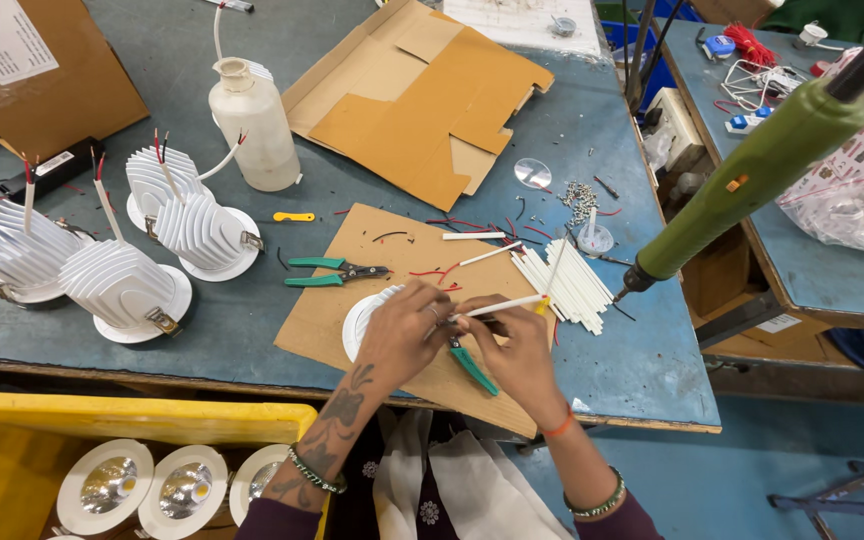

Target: The person assembles LED light fixtures by stripping wires, inserting them into heat sinks, and securing them with pliers. They repeatedly pick up components from a yellow bin, perform the assembly, and place the finished units back on the table.

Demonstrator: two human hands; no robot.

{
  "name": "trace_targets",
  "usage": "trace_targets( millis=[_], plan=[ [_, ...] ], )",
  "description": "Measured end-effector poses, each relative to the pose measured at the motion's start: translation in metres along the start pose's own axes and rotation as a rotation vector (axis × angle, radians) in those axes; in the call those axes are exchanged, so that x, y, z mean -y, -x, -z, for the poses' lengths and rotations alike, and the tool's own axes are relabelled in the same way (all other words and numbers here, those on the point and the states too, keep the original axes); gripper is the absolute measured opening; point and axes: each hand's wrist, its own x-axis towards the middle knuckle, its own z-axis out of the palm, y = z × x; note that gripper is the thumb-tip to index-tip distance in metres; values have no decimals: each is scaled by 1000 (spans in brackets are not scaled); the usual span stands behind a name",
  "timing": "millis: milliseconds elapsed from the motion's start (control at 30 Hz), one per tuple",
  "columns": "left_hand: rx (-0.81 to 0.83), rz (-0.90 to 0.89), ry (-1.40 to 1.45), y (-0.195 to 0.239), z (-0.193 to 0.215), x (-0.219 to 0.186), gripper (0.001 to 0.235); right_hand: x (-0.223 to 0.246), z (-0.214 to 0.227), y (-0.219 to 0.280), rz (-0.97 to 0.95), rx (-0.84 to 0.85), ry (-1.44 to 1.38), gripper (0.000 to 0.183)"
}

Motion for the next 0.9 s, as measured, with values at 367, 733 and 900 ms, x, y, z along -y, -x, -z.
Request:
trace_targets(
  millis=[367,733,900],
  plan=[
    [97,117,-117,1,12,4,84,-39,-28,-6,-193,36,-72,15],
    [99,107,-134,2,11,7,79,-25,-31,-11,-10,63,-90,21],
    [100,125,-122,4,10,8,78,-25,-21,-6,-97,35,-42,13]
  ],
)
